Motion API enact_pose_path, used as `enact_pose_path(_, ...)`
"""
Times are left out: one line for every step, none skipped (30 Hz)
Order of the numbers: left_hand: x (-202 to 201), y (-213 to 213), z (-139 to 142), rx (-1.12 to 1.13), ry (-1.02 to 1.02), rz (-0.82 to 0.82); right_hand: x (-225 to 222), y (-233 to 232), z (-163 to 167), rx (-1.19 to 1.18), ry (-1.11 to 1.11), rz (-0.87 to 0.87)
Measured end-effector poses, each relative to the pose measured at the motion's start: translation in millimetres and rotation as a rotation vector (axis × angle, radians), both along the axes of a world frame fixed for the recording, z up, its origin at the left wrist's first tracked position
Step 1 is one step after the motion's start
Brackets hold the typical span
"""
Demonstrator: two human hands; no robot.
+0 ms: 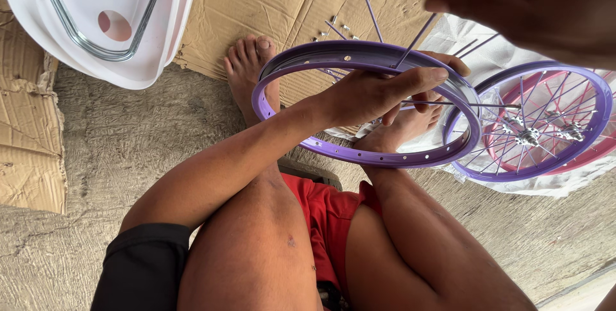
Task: The person assembles a purple bicycle wheel by inserting spokes into the hub and rim, then tightening the nipples by hand. The person works on two wheels, first completing one and then starting the second.
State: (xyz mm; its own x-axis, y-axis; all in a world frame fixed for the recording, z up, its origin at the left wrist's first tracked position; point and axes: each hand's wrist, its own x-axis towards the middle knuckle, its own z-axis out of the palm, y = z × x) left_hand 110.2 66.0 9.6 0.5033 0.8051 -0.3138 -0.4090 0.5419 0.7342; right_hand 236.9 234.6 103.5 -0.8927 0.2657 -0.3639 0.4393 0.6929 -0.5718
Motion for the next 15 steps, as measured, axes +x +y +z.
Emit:
enact_pose_path(0,0,0,0.016,-0.008,0.007,-5,-1,-2,0.115,-0.251,0.015)
enact_pose_path(0,-1,0,0.032,-0.014,0.015,-7,-1,1,0.104,-0.280,0.011)
enact_pose_path(-1,-1,0,0.046,-0.019,0.025,-9,0,4,0.094,-0.309,0.006)
enact_pose_path(-1,-1,0,0.029,-0.003,0.003,-10,1,8,-0.045,-0.113,-0.020)
enact_pose_path(-2,-1,0,0.011,0.015,-0.017,-13,0,9,-0.108,-0.072,-0.050)
enact_pose_path(-2,-1,1,-0.010,0.031,-0.036,-15,0,11,-0.170,-0.031,-0.080)
enact_pose_path(-2,-2,1,-0.009,0.027,-0.026,-17,-4,10,-0.155,-0.151,-0.114)
enact_pose_path(-1,-2,1,-0.002,0.021,-0.021,-18,-6,10,-0.133,-0.271,-0.152)
enact_pose_path(-1,-2,1,0.012,0.015,-0.020,-18,-6,12,-0.045,-0.254,-0.104)
enact_pose_path(0,-1,0,0.022,-0.011,0.001,-17,-6,14,0.045,-0.238,-0.056)
enact_pose_path(-1,-1,0,0.026,-0.039,0.023,-17,-7,15,0.129,-0.224,-0.006)
enact_pose_path(-1,-2,0,0.024,-0.066,0.047,-17,-7,15,0.042,-0.140,-0.051)
enact_pose_path(-1,-3,0,0.018,-0.068,0.033,-17,-7,15,-0.047,-0.052,-0.094)
enact_pose_path(-1,-3,0,0.012,-0.068,0.019,-17,-7,14,-0.136,0.039,-0.138)
enact_pose_path(-2,-4,0,0.007,-0.066,0.004,-19,-8,12,-0.008,-0.103,-0.090)
